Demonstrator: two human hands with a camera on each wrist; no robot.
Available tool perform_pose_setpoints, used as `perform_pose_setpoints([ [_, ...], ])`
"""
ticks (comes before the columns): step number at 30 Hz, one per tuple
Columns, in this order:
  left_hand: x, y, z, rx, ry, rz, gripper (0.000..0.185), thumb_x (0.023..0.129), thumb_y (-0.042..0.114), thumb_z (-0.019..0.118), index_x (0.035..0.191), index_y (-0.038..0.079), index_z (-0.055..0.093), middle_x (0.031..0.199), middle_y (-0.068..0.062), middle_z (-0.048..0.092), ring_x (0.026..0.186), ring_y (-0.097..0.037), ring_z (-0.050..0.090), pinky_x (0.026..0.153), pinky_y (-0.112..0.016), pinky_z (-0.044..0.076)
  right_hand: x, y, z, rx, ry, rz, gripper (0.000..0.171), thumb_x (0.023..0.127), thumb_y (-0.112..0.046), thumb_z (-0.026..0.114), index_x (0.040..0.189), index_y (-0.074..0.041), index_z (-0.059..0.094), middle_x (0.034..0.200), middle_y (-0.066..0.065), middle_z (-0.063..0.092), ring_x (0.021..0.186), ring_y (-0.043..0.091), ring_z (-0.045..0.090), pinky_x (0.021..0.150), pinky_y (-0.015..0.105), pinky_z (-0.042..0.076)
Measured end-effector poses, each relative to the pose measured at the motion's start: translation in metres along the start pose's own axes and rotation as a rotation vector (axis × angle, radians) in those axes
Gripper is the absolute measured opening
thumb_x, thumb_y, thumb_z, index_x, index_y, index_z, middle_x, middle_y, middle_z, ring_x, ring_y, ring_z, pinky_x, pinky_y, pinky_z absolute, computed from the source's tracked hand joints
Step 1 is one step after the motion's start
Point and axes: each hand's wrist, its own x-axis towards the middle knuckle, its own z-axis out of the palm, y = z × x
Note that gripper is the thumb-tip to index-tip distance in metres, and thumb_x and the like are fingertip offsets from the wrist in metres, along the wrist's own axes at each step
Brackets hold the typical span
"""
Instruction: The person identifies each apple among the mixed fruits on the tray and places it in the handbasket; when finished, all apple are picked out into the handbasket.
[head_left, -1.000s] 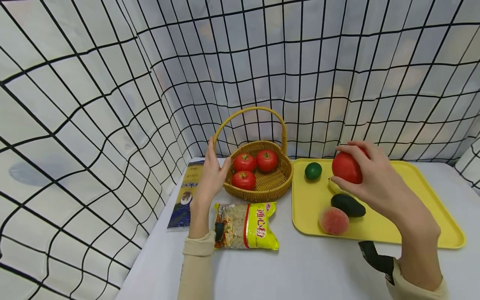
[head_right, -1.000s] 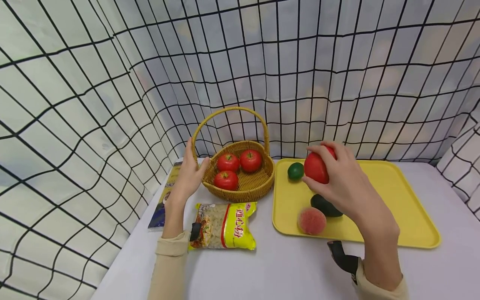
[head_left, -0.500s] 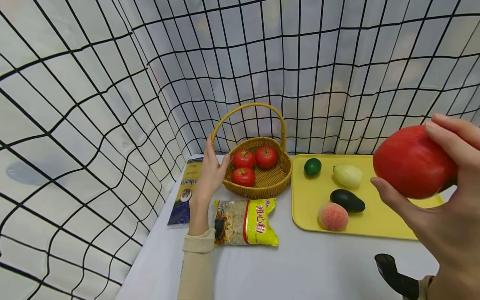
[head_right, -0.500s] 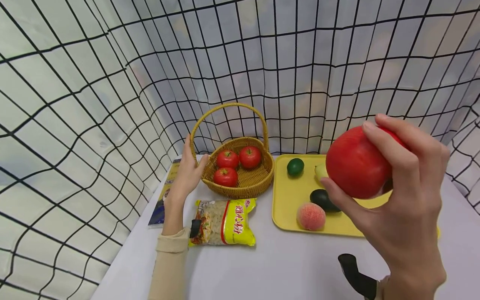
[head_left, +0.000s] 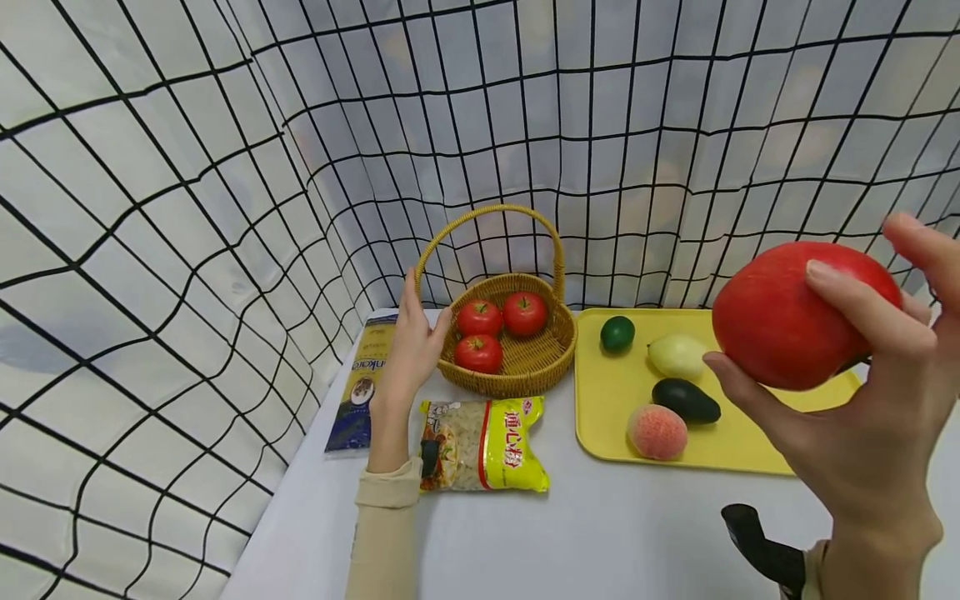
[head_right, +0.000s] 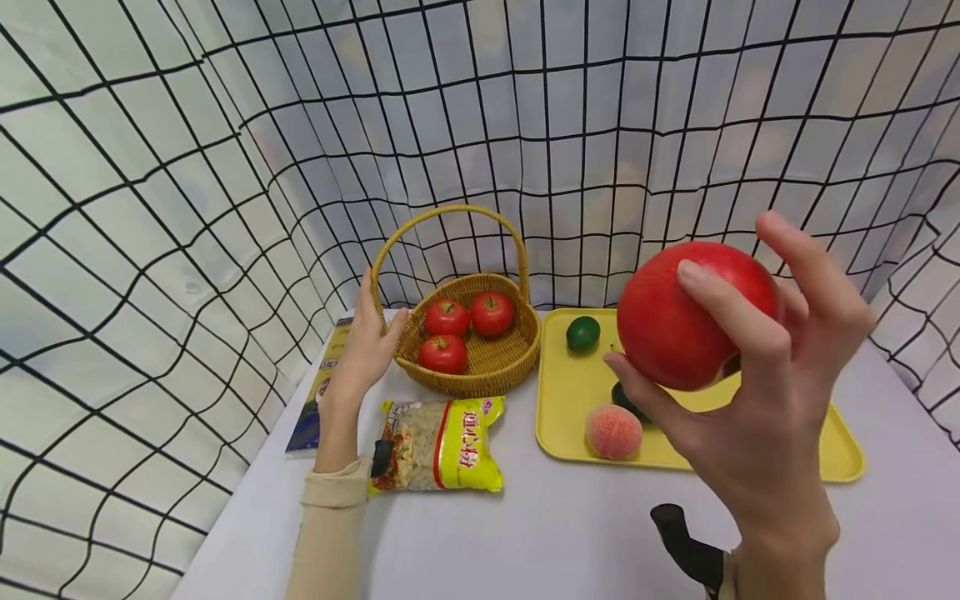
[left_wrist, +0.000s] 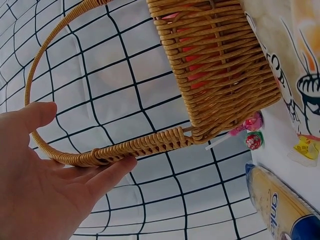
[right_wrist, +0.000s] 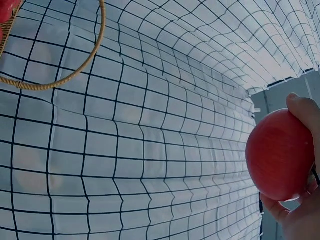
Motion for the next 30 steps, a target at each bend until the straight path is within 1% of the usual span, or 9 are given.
perform_pose_setpoints([
  [3,0.001,0.001,0.0,-0.003,-0.001,0.007,0.086,0.108,0.041,0.047,0.162,0.035,-0.019,0.175,-0.003,-0.008,0.161,-0.036,0.011,0.128,-0.058,0.022,-0.001,0.0,0.003,0.031,-0.016,-0.009,0.066,0.08,-0.057,0.081,0.115,-0.004,0.063,0.145,0.022,0.049,0.144,0.042,0.036,0.122,0.048,0.04],
  [6,0.001,0.002,0.0,-0.007,0.0,0.003,0.085,0.108,0.042,0.047,0.162,0.036,-0.019,0.175,-0.002,-0.008,0.161,-0.035,0.011,0.129,-0.057,0.022,-0.001,0.001,0.008,0.091,-0.06,0.001,0.072,0.08,-0.058,0.081,0.118,0.0,0.059,0.147,0.022,0.046,0.144,0.042,0.037,0.121,0.039,0.042],
  [10,0.001,0.003,0.0,-0.008,0.0,-0.006,0.086,0.109,0.039,0.048,0.162,0.035,-0.019,0.175,-0.004,-0.007,0.161,-0.035,0.011,0.129,-0.056,0.022,-0.002,-0.006,0.02,0.187,-0.113,0.074,0.084,0.079,-0.058,0.082,0.123,0.006,0.048,0.15,0.021,0.044,0.143,0.035,0.041,0.116,0.025,0.044],
  [13,0.0,0.002,-0.001,-0.007,0.0,-0.004,0.086,0.109,0.038,0.048,0.163,0.033,-0.018,0.175,-0.005,-0.007,0.161,-0.035,0.01,0.129,-0.056,0.021,-0.005,-0.01,0.032,0.221,-0.148,0.112,0.089,0.079,-0.06,0.081,0.126,0.006,0.043,0.149,0.02,0.045,0.141,0.03,0.044,0.112,0.019,0.045],
  [18,-0.002,-0.001,-0.002,-0.008,-0.005,-0.005,0.086,0.109,0.037,0.048,0.163,0.033,-0.019,0.175,-0.006,-0.008,0.161,-0.035,0.01,0.129,-0.056,0.022,-0.012,0.0,0.045,0.177,-0.277,0.093,0.09,0.085,-0.064,0.074,0.136,0.004,0.044,0.149,0.022,0.045,0.141,0.027,0.045,0.105,0.012,0.045],
  [22,-0.004,-0.003,-0.002,0.0,-0.009,-0.005,0.086,0.109,0.038,0.047,0.163,0.032,-0.019,0.175,-0.006,-0.009,0.161,-0.036,0.01,0.129,-0.057,0.022,-0.017,0.007,0.052,0.147,-0.364,0.074,0.089,0.087,-0.063,0.071,0.143,0.0,0.044,0.152,0.022,0.044,0.142,0.025,0.044,0.102,0.01,0.043],
  [25,-0.004,-0.002,-0.003,0.007,-0.008,-0.002,0.085,0.109,0.039,0.046,0.163,0.03,-0.019,0.175,-0.008,-0.008,0.161,-0.035,0.01,0.129,-0.056,0.022,-0.02,0.011,0.059,0.15,-0.375,0.064,0.088,0.086,-0.062,0.071,0.144,-0.002,0.043,0.153,0.02,0.046,0.141,0.026,0.045,0.099,0.011,0.043],
  [28,-0.003,-0.001,-0.002,0.003,-0.004,-0.002,0.084,0.109,0.041,0.046,0.164,0.031,-0.018,0.175,-0.007,-0.008,0.161,-0.034,0.01,0.129,-0.055,0.022,-0.018,0.019,0.064,0.096,-0.377,0.041,0.085,0.087,-0.063,0.07,0.144,-0.007,0.042,0.155,0.015,0.047,0.145,0.026,0.041,0.101,0.012,0.041],
  [30,-0.002,-0.001,-0.001,0.001,-0.002,0.001,0.084,0.109,0.041,0.046,0.164,0.03,-0.017,0.175,-0.007,-0.007,0.161,-0.034,0.01,0.129,-0.055,0.022,-0.015,0.027,0.067,0.037,-0.38,0.03,0.081,0.086,-0.054,0.077,0.145,-0.01,0.043,0.158,0.01,0.046,0.147,0.025,0.038,0.102,0.013,0.042],
])
